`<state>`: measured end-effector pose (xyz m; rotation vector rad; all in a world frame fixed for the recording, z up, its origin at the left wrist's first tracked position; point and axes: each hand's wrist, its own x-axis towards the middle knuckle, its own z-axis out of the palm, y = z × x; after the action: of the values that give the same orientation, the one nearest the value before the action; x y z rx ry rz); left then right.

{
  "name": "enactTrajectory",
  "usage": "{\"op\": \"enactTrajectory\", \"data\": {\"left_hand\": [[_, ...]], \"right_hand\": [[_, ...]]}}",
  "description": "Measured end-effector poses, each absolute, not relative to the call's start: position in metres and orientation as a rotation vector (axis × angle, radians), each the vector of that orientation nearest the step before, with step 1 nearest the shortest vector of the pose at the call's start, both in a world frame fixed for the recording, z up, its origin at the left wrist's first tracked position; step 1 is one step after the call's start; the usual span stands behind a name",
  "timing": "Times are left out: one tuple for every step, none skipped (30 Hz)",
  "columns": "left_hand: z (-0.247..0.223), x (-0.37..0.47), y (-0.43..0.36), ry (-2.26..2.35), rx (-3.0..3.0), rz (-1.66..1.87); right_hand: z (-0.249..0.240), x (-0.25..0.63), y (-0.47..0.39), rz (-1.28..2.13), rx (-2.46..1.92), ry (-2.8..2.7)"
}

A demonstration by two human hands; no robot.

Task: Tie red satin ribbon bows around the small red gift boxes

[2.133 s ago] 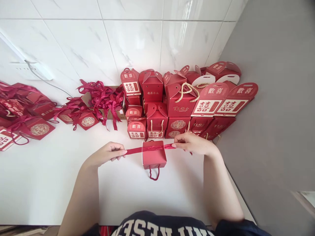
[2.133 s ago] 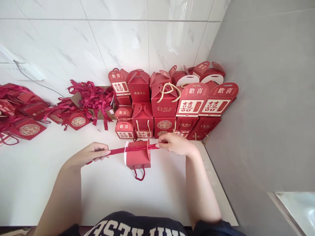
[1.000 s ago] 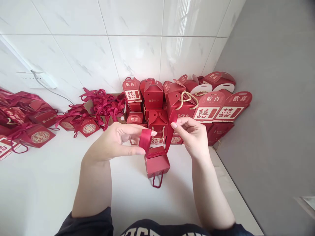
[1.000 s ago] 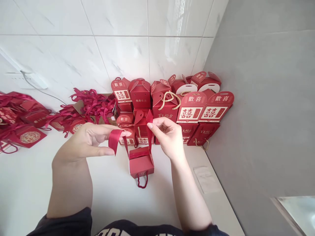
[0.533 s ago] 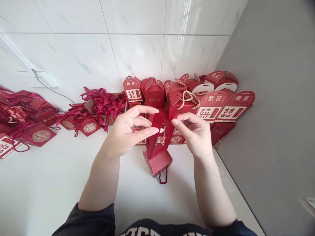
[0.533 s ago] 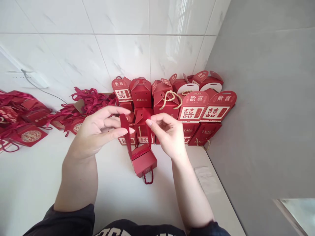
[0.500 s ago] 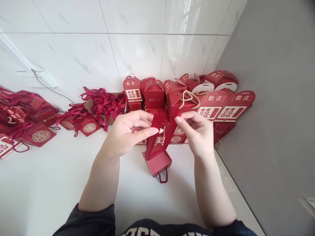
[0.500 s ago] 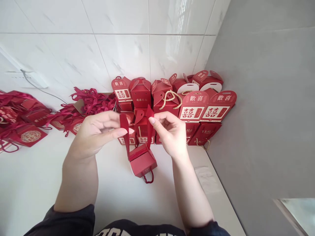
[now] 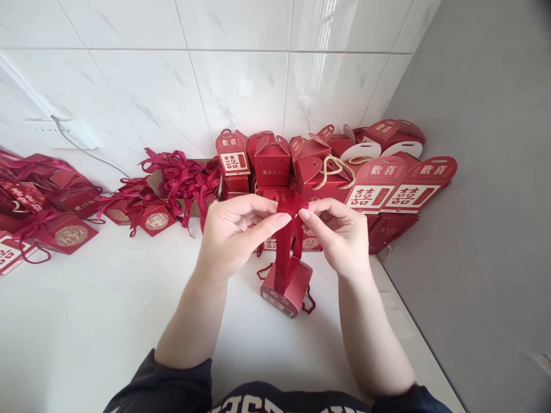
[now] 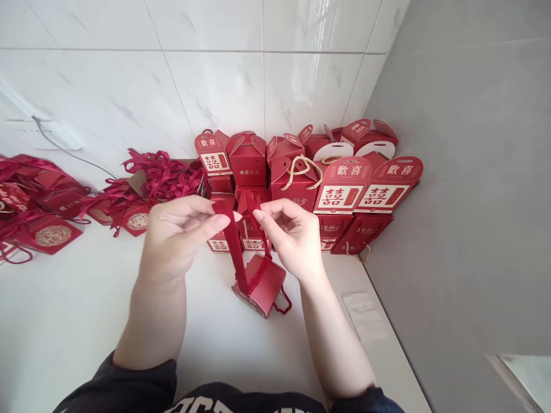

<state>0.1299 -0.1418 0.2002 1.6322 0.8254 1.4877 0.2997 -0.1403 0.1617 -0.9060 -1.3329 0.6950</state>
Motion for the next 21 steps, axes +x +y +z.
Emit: {"op": "enactTrajectory", "data": {"left_hand": [[0.196,0.133,-0.139,0.836,1.623,1.493],[0.191,0.135,-0.137,0.839,1.616,1.495],[0.187,0.138,-0.135,0.839,1.608,1.491],[0.184,0.141,-0.134,0.842,1.600,1.478],[0.181,0.143,-0.132,0.847,1.590,1.461],[0.179,0.145,-0.132,0.852,1.580,1.446],[0.178,0.147,-0.131,0.856,1.568,1.431],[0.177,0.148,-0.131,0.856,1.558,1.419],[0.176,0.149,-0.130,0.855,1.547,1.412],[0.175,0.150,-0.130,0.856,1.533,1.409],[0.175,0.150,-0.129,0.859,1.516,1.403],[0.174,0.149,-0.128,0.863,1.498,1.390],[0.173,0.149,-0.127,0.868,1.481,1.372],[0.173,0.148,-0.127,0.873,1.468,1.348],[0.173,0.147,-0.126,0.877,1.461,1.323],[0.172,0.147,-0.125,0.879,1.462,1.308],[0.172,0.146,-0.125,0.882,1.468,1.301],[0.172,0.145,-0.125,0.885,1.478,1.304],[0.172,0.145,-0.125,0.889,1.488,1.312],[0.172,0.144,-0.125,0.893,1.496,1.320],[0.172,0.144,-0.125,0.897,1.503,1.324]], "right_hand": [[0.159,0.298,-0.140,0.707,-0.910,-1.310],[0.157,0.297,-0.140,0.715,-0.905,-1.285],[0.155,0.296,-0.140,0.723,-0.893,-1.266],[0.153,0.295,-0.140,0.728,-0.878,-1.256],[0.152,0.294,-0.140,0.734,-0.862,-1.249],[0.151,0.293,-0.141,0.740,-0.846,-1.244],[0.151,0.293,-0.142,0.750,-0.832,-1.240],[0.150,0.293,-0.143,0.764,-0.821,-1.236],[0.150,0.293,-0.143,0.784,-0.813,-1.232],[0.150,0.294,-0.144,0.808,-0.808,-1.227],[0.149,0.294,-0.145,0.836,-0.804,-1.223],[0.149,0.294,-0.146,0.864,-0.802,-1.220],[0.149,0.294,-0.146,0.889,-0.801,-1.219],[0.149,0.295,-0.147,0.907,-0.802,-1.220],[0.149,0.295,-0.147,0.919,-0.805,-1.224],[0.148,0.295,-0.148,0.925,-0.811,-1.228],[0.148,0.294,-0.148,0.927,-0.816,-1.234],[0.148,0.294,-0.148,0.929,-0.819,-1.240],[0.148,0.294,-0.148,0.931,-0.821,-1.245],[0.148,0.294,-0.148,0.936,-0.820,-1.249],[0.148,0.294,-0.148,0.941,-0.816,-1.253]]}}
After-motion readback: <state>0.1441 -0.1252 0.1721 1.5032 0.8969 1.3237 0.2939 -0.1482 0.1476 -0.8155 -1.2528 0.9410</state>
